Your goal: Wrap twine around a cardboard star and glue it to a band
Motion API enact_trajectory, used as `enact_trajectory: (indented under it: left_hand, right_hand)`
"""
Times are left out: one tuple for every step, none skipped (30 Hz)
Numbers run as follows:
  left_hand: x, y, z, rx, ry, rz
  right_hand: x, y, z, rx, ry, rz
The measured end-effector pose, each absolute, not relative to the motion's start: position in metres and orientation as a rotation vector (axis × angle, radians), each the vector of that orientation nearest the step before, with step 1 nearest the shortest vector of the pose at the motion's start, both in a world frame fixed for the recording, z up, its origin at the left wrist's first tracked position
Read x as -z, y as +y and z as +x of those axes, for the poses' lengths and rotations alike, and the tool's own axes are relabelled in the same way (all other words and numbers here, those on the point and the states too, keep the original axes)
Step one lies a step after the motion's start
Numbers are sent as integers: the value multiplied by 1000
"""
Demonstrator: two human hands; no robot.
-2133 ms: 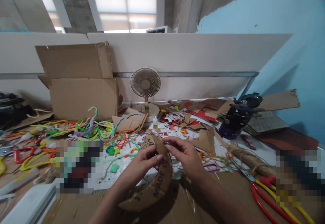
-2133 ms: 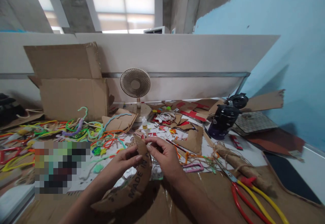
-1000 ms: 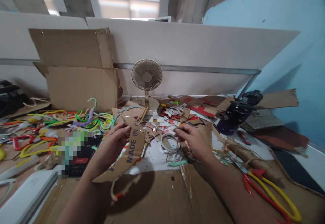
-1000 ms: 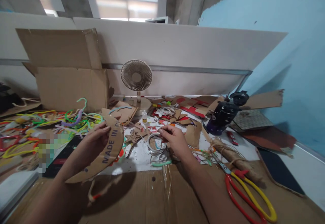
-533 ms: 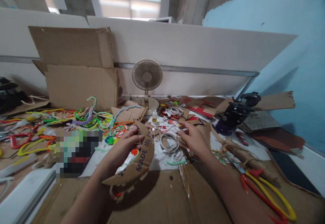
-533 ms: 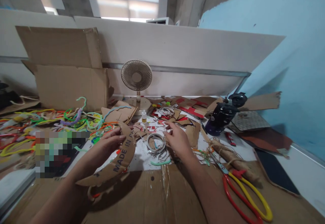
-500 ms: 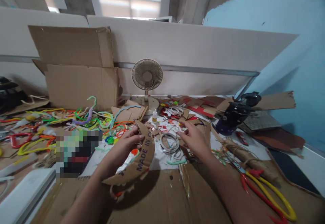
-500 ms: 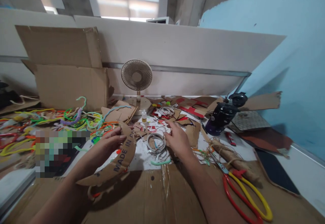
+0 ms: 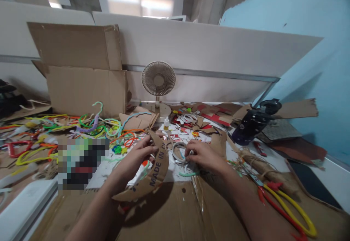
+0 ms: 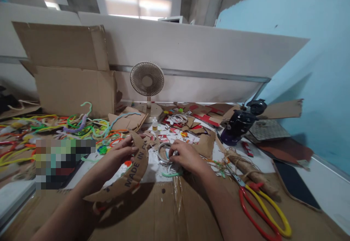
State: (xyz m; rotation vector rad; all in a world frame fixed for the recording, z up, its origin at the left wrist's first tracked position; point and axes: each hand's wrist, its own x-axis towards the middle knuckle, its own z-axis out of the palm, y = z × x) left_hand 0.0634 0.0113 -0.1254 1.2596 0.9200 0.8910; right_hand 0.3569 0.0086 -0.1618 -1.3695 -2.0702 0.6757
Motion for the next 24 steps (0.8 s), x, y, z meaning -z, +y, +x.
enact_trajectory:
  left_hand:
    - [127, 12, 64, -891, 919, 1260]
    - [129, 13, 64, -893, 914, 1259]
    - [131, 14, 64, -893, 906, 1259]
    - [133, 15, 64, -898, 901, 1258]
    - [134, 15, 65, -904, 902, 1256]
    - [135, 16, 65, -907, 903, 1256]
    - [136, 16, 66, -909, 903, 1259]
    - [137, 16, 67, -908, 897, 1268]
    - [137, 15, 68, -904, 888, 1279]
    - [136, 14, 69, -896, 880, 1292]
    - [135, 13, 70, -888, 874, 1305]
    - [134, 12, 72, -883, 869, 1317]
    - [133, 10, 74, -877, 867, 1326]
    - [132, 9, 76, -869, 864, 1330]
    - [132, 7, 79, -861, 861, 1330]
    - [132, 6, 82, -850, 856, 1330]
    - [132, 4, 85, -840, 855, 1325]
    - [133, 3, 89, -829, 857, 1317]
    - [135, 2, 92, -818, 857, 1308]
    - [137, 1, 96, -809, 856, 1302]
    - [139, -1, 99, -801, 853, 1297]
    - [142, -1, 103, -792, 852, 1293]
    - [145, -2, 105, -781, 856, 1293]
    - [147, -3, 108, -771, 862, 1297]
  right_hand:
    - [162, 8, 357, -689, -2080, -1358]
    - [162, 8, 357, -703, -2096, -1344]
    - [162, 8, 356, -712, -2114, -1327]
    - [163, 8, 356, -715, -2126, -1312]
    - [163, 8, 356, -713, -2130, -1303]
    - [164, 8, 355, -706, -2123, -1299]
    - [164, 8, 355, -702, -2108, -1298]
    - [164, 8, 354, -703, -2087, -1295]
    - [163, 8, 354, -712, -2059, -1291]
    - [161, 8, 353, -729, -2022, -1289]
    - [159, 7, 351, -756, -1976, -1289]
    - [156, 5, 349, -792, -1921, -1288]
    - [153, 4, 347, -833, -1855, -1283]
    - [150, 2, 345, -882, -1784, -1268]
    - [147, 0, 343, -936, -1715, -1243]
    - [143, -2, 341, -982, -1651, -1212]
    - [140, -5, 338, -1015, -1596, -1184]
    - [137, -7, 336, -1028, -1555, -1167]
    - [135, -9, 334, -1024, -1533, -1160]
    - [133, -11, 332, -1002, -1525, -1158]
    - [131, -13, 330, -967, -1525, -1159]
    - [130, -15, 328, -934, -1530, -1158]
    - [129, -17, 326, -907, -1536, -1155]
    - [129, -19, 324, -886, -1542, -1153]
